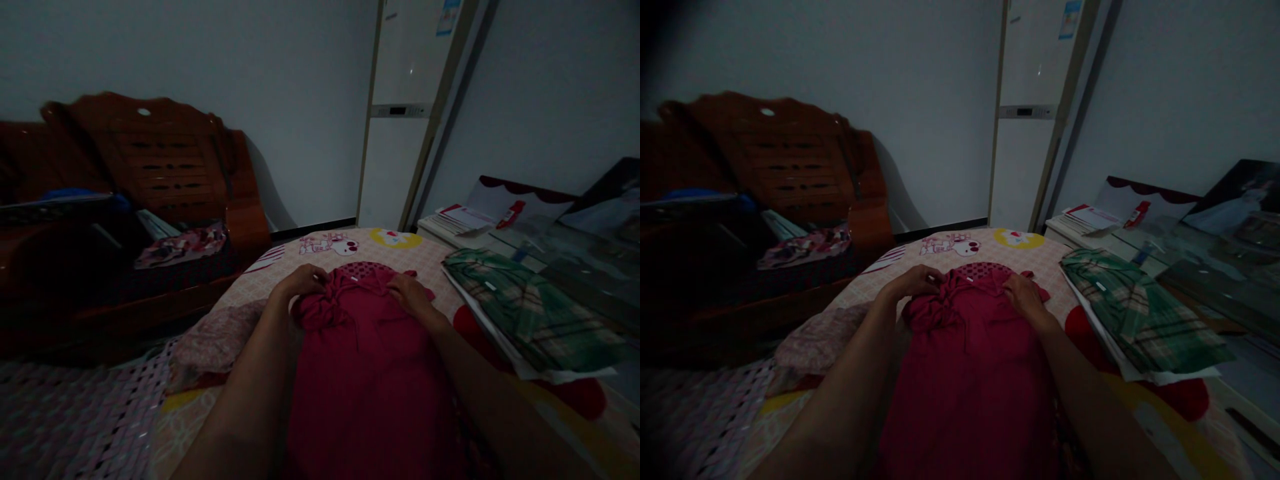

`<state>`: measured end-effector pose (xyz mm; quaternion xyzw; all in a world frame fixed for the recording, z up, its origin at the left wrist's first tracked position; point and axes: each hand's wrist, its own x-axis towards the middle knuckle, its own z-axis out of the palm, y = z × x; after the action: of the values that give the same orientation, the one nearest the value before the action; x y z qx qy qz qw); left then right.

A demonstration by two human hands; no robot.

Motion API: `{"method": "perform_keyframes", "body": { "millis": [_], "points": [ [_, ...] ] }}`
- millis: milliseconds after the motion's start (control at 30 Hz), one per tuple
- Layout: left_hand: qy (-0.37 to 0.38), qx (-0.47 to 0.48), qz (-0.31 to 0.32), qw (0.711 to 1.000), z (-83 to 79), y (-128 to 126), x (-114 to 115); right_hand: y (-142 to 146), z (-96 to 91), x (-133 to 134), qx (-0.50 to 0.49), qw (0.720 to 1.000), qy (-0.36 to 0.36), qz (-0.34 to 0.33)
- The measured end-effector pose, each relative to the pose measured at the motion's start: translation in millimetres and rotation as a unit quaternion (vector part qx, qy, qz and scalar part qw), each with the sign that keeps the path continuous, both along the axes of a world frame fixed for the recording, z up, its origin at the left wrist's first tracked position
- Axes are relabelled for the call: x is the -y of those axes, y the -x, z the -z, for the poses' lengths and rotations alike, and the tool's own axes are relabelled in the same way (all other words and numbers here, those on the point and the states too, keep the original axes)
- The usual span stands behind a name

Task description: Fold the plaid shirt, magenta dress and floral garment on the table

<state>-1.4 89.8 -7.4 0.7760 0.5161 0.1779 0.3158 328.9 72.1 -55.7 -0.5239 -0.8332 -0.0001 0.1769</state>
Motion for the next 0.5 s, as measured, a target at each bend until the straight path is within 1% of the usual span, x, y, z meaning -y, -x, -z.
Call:
{"method": "perform_keyframes", "body": {
  "millis": [33,100,167,233,300,400,467,500],
  "points": [
    [-0.013,-0.011,0.000,1.000,0.4,-2,0,0,1.9,1,0.010,1.000,-0.007,-0.004],
    [-0.032,-0.041,-0.020,0.998,0.3,-6,1,1,2.1,3,0.027,1.000,-0.013,-0.004],
    [-0.035,-0.069,-0.046,0.996,-1.3,-7,2,2,-0.2,4,0.037,0.999,-0.014,0.001],
    [-0.030,-0.077,-0.070,0.994,-3.9,-2,3,4,-3.0,6,0.042,0.999,-0.012,0.009],
    [-0.032,-0.063,-0.090,0.993,-6.1,6,3,5,-4.9,7,0.045,0.999,-0.005,0.013],
    [-0.048,-0.013,-0.113,0.992,-7.0,18,1,5,-5.4,8,0.040,0.999,0.003,0.005],
    [-0.060,0.009,-0.120,0.991,-6.4,21,-1,4,-4.4,8,0.034,0.999,-0.003,0.000],
    [-0.071,0.005,-0.130,0.989,-6.1,21,-2,4,-3.7,7,0.033,0.999,-0.009,-0.001]
  ]
}}
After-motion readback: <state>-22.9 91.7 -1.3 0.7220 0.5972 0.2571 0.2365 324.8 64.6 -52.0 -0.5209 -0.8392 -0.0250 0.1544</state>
